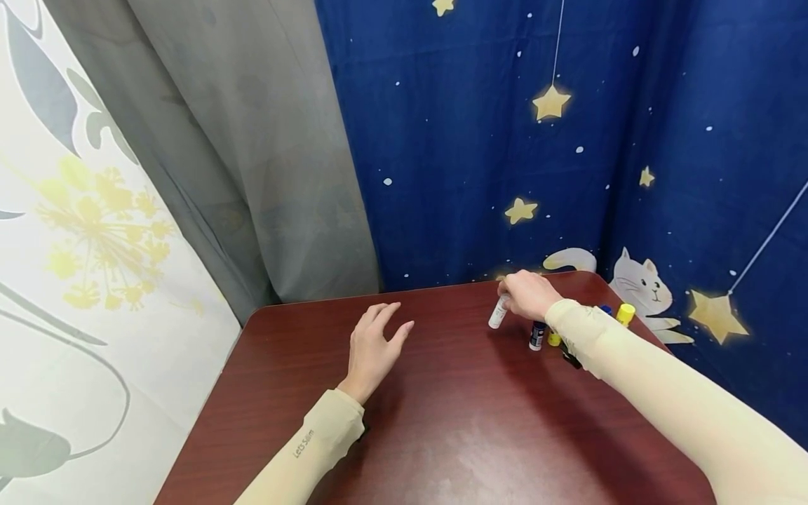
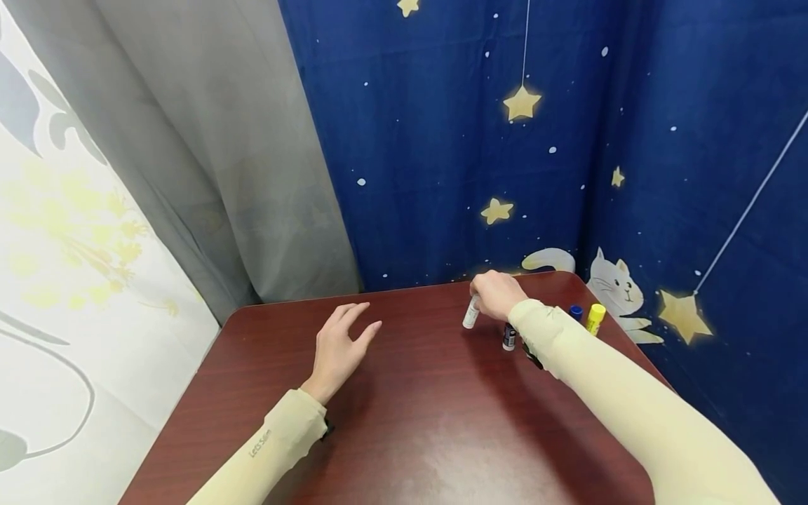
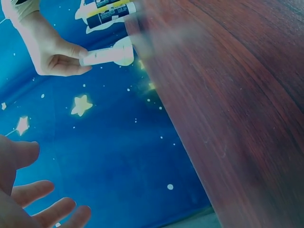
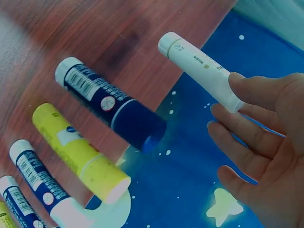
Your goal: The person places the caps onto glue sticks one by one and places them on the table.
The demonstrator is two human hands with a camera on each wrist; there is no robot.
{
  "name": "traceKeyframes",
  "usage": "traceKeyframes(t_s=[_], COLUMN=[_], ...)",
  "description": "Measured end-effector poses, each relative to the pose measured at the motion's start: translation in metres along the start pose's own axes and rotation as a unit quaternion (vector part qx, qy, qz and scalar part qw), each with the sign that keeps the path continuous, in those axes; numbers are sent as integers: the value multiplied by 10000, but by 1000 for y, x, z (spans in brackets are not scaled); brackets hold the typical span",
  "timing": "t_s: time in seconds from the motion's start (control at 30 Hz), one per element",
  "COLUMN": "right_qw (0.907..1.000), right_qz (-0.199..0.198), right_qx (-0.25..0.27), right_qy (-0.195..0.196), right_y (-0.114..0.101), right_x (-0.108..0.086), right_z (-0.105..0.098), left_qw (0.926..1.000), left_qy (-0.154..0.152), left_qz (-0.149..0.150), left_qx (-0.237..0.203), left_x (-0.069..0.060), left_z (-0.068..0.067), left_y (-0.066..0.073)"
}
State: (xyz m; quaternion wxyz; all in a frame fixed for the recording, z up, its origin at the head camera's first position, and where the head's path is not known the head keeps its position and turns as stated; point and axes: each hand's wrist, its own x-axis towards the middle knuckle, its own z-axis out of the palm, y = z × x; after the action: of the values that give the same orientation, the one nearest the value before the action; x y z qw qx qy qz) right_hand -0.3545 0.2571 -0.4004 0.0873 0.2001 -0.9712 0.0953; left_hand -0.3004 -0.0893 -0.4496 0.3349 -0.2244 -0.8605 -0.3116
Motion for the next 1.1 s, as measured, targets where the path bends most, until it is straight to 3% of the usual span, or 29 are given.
traceKeyframes(t_s=[0.5, 1.1], right_qw=[9987, 9969], right_qz=[-180, -208], right_qx=[-275, -465], right_qy=[-400, -596], right_y=[10, 11], right_x=[-14, -23], right_z=[2, 6], left_qw=[10000, 9984], left_qy=[12, -269], left_qz=[-87, -419], left_qx=[25, 272], left_x=[3, 5], left_z=[-2, -1], left_y=[-2, -8])
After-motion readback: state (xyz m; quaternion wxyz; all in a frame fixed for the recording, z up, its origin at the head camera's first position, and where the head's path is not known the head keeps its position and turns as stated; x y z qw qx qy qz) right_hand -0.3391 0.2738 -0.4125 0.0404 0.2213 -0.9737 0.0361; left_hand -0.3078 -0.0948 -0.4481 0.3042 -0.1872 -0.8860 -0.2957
